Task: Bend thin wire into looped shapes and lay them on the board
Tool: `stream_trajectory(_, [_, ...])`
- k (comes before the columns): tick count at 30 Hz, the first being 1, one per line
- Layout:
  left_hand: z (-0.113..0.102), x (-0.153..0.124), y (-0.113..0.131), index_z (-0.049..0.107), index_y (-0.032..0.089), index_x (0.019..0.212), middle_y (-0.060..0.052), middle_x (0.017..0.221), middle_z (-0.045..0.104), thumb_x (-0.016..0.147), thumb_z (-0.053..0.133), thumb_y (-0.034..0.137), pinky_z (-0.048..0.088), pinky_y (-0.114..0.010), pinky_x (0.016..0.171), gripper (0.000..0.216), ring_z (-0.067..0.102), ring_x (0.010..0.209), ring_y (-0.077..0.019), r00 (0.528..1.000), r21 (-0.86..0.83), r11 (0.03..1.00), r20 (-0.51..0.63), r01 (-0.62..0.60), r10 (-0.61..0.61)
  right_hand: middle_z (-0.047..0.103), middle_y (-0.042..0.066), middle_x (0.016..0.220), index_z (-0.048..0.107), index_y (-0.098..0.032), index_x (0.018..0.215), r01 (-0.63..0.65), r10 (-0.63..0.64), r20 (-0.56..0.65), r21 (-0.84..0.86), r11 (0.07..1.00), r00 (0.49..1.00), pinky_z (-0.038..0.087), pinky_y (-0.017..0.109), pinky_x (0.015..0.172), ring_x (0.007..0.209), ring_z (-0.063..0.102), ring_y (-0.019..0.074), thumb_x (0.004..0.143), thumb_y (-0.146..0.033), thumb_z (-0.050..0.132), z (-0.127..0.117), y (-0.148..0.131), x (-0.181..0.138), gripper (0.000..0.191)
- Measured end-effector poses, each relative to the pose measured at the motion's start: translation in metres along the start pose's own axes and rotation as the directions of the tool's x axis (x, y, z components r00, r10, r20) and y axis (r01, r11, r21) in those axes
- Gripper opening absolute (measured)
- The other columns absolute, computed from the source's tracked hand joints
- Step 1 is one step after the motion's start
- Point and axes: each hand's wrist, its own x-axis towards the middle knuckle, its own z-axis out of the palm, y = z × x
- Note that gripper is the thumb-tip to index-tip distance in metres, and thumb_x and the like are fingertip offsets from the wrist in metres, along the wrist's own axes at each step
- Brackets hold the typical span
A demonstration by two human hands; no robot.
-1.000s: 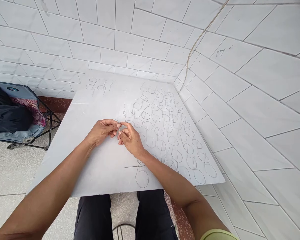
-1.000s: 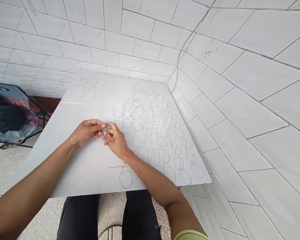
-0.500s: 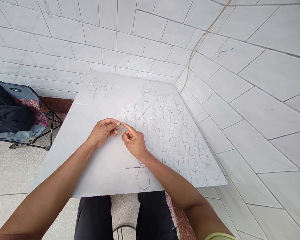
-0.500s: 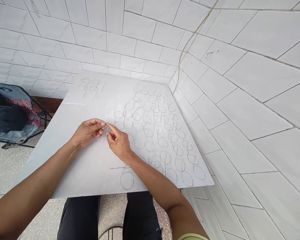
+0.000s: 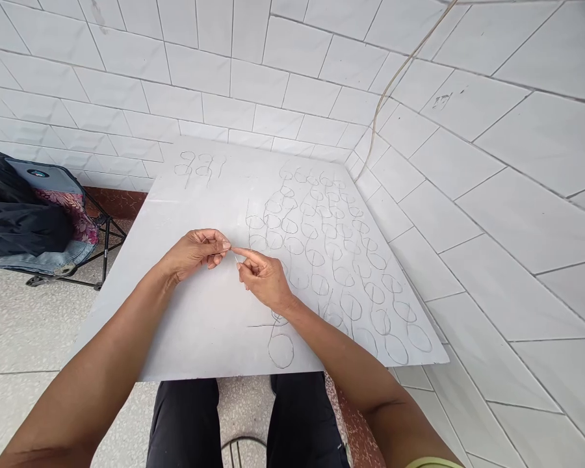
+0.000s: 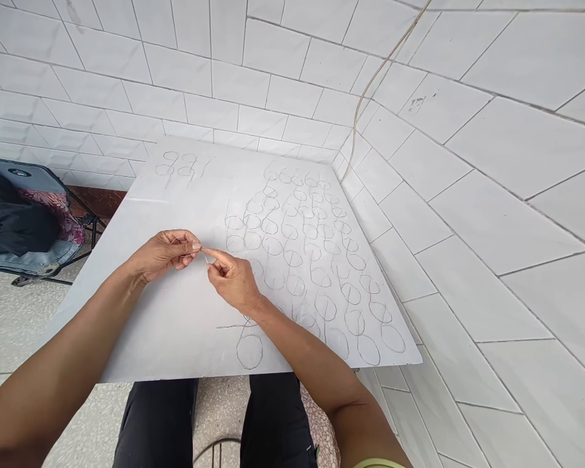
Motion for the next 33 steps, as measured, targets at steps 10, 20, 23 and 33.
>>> stream_trajectory(10, [-0.013, -0.002, 0.002, 0.072, 0.016, 0.082, -0.002, 0.074, 0.061, 0.077, 0.086, 0.035, 0.041, -0.02, 0.046, 0.024, 0.054, 0.057, -0.0087, 0.994, 0.029, 0.997, 0.084, 0.065, -0.067, 0.048, -0.008, 0.061, 0.069, -0.027, 0.128, 0.056, -0.051, 0.063, -0.082, 0.995, 0.997, 0.042, 0.023, 0.056, 0.053, 0.045, 0.0092, 0.094, -0.025, 0.055, 0.002, -0.005, -0.007, 0.037])
stream_trajectory(20, [-0.003, 0.0, 0.002, 0.075, 0.015, 0.111, -0.01, 0.092, 0.07, 0.087, 0.075, 0.053, 0.055, -0.03, 0.058, 0.045, 0.066, 0.07, -0.0172, 0.995, -0.024, 0.997, 0.07, 0.067, -0.065, 0.071, -0.001, 0.07, 0.06, -0.022, 0.093, -0.223, 0.222, 0.022, 0.136, 0.965, 0.975, 0.048, 0.024, 0.048, 0.053, 0.066, 0.0138, 0.093, -0.033, 0.058, -0.005, -0.008, 0.005, 0.011])
stream_trajectory(23, [-0.004, 0.003, 0.002, 0.073, 0.012, 0.114, -0.012, 0.093, 0.07, 0.09, 0.067, 0.062, 0.056, -0.032, 0.059, 0.056, 0.068, 0.072, -0.0199, 0.999, -0.061, 0.998, 0.013, 0.032, -0.031, 0.072, -0.001, 0.071, 0.059, -0.022, 0.09, -0.22, 0.223, -0.023, 0.101, 0.97, 0.975, 0.046, 0.023, 0.047, 0.053, 0.066, 0.0134, 0.093, -0.032, 0.056, -0.007, -0.007, 0.007, 0.011])
stream_trajectory(33, [-0.001, 0.003, -0.002, 0.072, 0.012, 0.117, -0.012, 0.09, 0.068, 0.092, 0.061, 0.065, 0.051, -0.03, 0.053, 0.06, 0.064, 0.066, -0.0183, 0.998, -0.019, 0.998, -0.019, -0.052, 0.052, 0.07, -0.003, 0.068, 0.054, -0.024, 0.086, -0.091, 0.009, -0.201, -0.398, 0.913, 0.979, 0.045, 0.027, 0.059, 0.056, 0.061, 0.0134, 0.097, -0.028, 0.054, -0.007, -0.001, 0.01, 0.012])
